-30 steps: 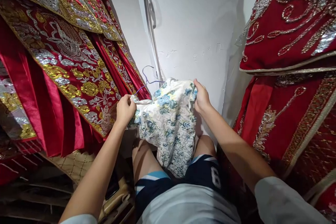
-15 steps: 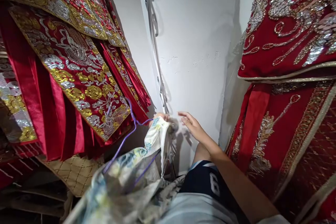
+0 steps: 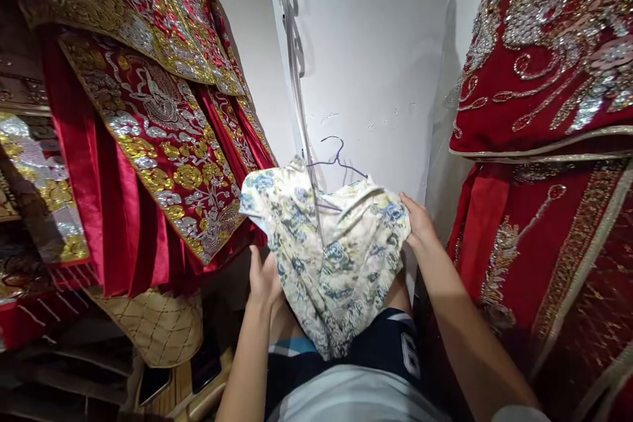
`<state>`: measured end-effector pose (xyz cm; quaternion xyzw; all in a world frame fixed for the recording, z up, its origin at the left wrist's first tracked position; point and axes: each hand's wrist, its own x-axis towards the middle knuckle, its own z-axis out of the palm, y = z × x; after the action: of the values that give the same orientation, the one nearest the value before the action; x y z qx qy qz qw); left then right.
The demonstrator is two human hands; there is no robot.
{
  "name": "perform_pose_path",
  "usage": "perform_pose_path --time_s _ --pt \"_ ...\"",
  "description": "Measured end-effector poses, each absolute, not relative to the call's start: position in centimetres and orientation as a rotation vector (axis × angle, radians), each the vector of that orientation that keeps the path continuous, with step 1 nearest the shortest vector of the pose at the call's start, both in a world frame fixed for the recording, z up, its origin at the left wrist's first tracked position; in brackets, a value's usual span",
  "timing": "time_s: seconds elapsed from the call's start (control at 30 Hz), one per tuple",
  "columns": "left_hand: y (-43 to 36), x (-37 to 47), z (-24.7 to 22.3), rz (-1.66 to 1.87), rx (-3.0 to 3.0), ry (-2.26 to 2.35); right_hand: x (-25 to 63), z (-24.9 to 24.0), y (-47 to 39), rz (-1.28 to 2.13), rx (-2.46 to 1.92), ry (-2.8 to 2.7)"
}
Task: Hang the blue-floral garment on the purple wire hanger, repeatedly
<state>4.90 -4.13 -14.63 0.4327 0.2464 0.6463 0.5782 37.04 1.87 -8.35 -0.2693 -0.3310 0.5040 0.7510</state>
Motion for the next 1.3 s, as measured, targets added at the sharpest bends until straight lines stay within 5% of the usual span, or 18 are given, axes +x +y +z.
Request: perform_pose_path --time_s 0.23,0.47,0.67,0.9,1.1,1.3 --pt "-5.0 7.1 -17.6 1.665 0.946 1.032 33.4 -8.0 1.9 1.202 -0.610 -0.891" --pt "-5.8 9.8 -20.2 1.626 0.955 1.021 33.8 -16.3 -1.6 0.438 -0.934 -0.755" --pt "-6.3 11.3 -20.5 1.642 1.103 1.082 28.2 -17.7 -3.3 1.265 -0.878 -1.729" --pt "-6.1 10.4 -21.0 1.666 1.048 1.210 26.3 -16.8 -4.9 1.168 -0.904 -1.817" --pt "-7.4 11.9 -22.1 2.341 1.245 1.753 26.5 -17.5 -4.5 1.181 -0.936 -1.679" --pt "-7.7 14.4 -23.6 1.909 1.768 1.441 25.8 -17.8 -5.3 1.356 -0.797 -1.679"
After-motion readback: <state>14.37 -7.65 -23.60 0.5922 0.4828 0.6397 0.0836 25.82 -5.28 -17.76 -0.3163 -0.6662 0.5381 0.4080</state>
